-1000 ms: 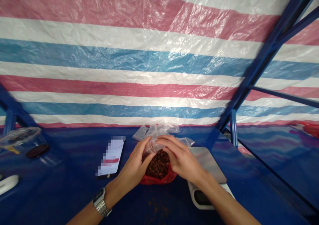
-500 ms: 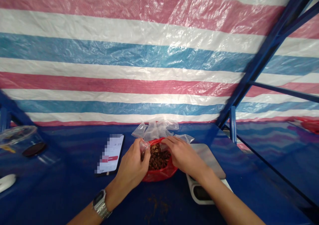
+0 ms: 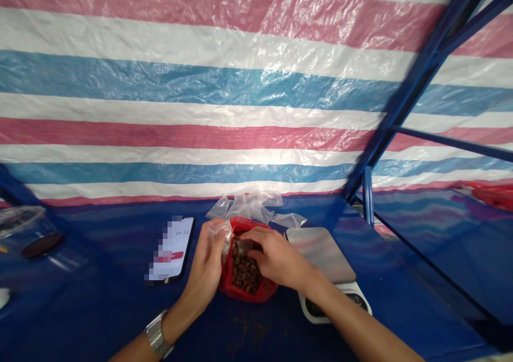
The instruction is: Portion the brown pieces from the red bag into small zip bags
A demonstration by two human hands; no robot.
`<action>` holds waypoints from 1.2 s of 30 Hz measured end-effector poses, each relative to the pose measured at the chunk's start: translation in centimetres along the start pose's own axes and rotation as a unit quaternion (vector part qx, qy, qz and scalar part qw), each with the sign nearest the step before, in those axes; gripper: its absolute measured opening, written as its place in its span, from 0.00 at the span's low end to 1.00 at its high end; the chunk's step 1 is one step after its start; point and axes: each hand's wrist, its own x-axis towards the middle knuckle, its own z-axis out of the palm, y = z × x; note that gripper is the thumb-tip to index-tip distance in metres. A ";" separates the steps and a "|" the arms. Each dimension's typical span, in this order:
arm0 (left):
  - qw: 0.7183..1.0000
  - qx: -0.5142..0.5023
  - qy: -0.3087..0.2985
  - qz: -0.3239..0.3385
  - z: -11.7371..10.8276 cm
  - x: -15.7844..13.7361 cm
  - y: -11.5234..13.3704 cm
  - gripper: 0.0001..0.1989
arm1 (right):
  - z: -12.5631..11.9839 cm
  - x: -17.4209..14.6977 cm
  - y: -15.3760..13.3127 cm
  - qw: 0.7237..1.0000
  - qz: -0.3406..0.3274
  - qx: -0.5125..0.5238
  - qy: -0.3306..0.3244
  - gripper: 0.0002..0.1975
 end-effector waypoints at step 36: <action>0.981 0.159 0.025 0.105 -0.8 0.8 -1.4 0.18 | -0.9 0.3 0.3 0.971 -0.016 -0.237 0.011 0.19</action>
